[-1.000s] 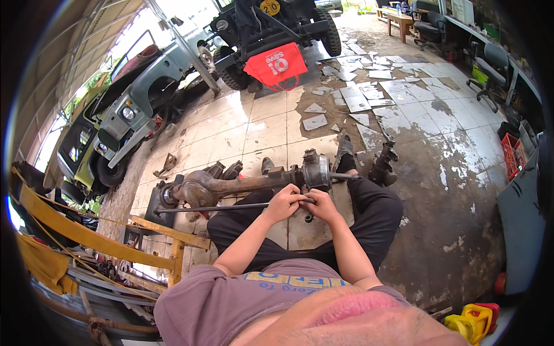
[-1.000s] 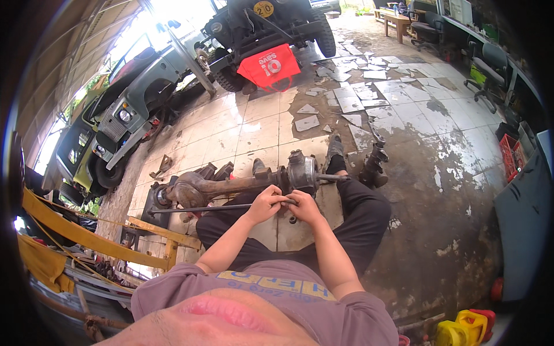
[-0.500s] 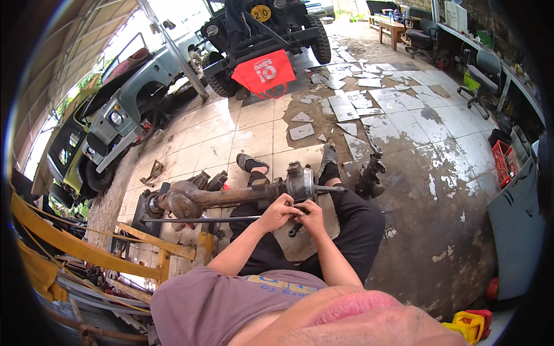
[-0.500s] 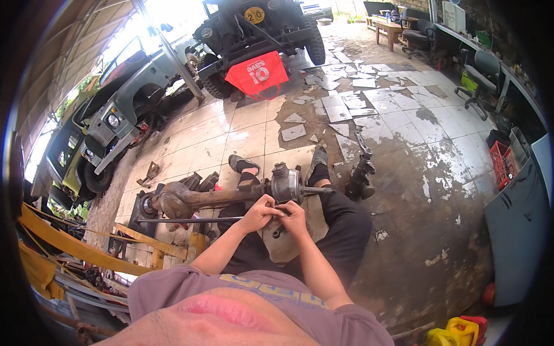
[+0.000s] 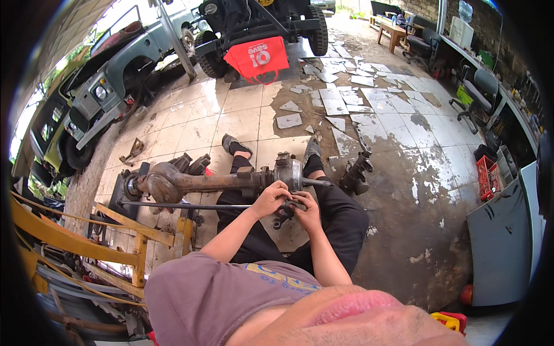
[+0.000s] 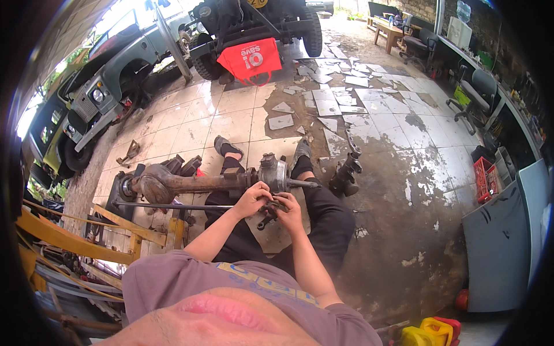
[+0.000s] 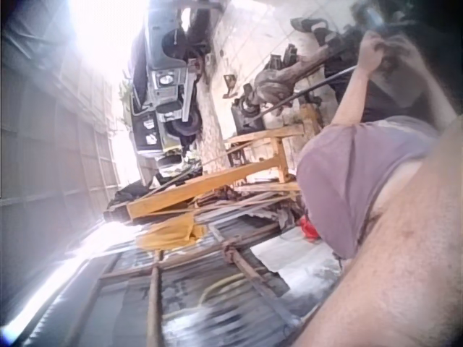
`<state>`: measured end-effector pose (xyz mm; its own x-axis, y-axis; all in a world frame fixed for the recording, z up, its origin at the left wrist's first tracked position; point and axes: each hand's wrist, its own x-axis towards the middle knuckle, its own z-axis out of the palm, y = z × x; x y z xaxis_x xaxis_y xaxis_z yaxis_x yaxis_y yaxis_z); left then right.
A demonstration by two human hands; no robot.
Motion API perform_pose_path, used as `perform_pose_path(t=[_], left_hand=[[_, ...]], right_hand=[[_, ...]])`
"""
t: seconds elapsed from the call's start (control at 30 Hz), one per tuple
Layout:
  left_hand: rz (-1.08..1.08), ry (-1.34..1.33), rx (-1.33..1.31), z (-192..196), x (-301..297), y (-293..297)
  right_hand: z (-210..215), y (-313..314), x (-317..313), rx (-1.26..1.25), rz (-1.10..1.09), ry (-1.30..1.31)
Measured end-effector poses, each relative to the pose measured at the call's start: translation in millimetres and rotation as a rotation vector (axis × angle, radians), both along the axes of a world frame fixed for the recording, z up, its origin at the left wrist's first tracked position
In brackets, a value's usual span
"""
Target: The person sits on the floor and assembles a vehicle axle differential, attaching a metal housing and tightening bolts by hand. The person rotates the assembly to access different sides and continues securing the components.
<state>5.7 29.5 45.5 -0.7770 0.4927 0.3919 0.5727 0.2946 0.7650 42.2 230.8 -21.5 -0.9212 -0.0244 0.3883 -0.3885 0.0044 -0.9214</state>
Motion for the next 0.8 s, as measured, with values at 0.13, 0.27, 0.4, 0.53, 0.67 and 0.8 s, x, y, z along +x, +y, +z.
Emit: perform_pose_path(t=[0.13, 0.27, 0.4, 0.53, 0.67, 0.8], left_hand=[[0.019, -0.251, 0.244, -30.8, 8.2, -25.8], [-0.047, -0.471, 0.611, -41.4, 17.0, -31.2], [0.028, -0.781, 0.831, -53.0, 36.2, -44.6], [0.063, -0.824, 0.928, -61.6, 60.0, -63.5], [0.073, -0.868, 0.954, -57.2, 70.6, -72.0], [0.156, -0.566, 0.515, -66.8, 58.0, -81.3]], right_hand=[[15.6, -23.4, 9.0, -0.469, 0.142, -0.268], [18.8, -31.2, 7.9, -0.647, 0.236, -0.389], [-1.7, -42.0, -2.9, -0.276, 0.286, -0.263], [-4.5, -41.1, -5.5, 0.028, 0.428, -0.212], [-6.6, -48.8, 5.4, -0.002, 0.435, -0.223], [-14.0, -55.9, 4.2, -0.148, 0.306, -0.337]])
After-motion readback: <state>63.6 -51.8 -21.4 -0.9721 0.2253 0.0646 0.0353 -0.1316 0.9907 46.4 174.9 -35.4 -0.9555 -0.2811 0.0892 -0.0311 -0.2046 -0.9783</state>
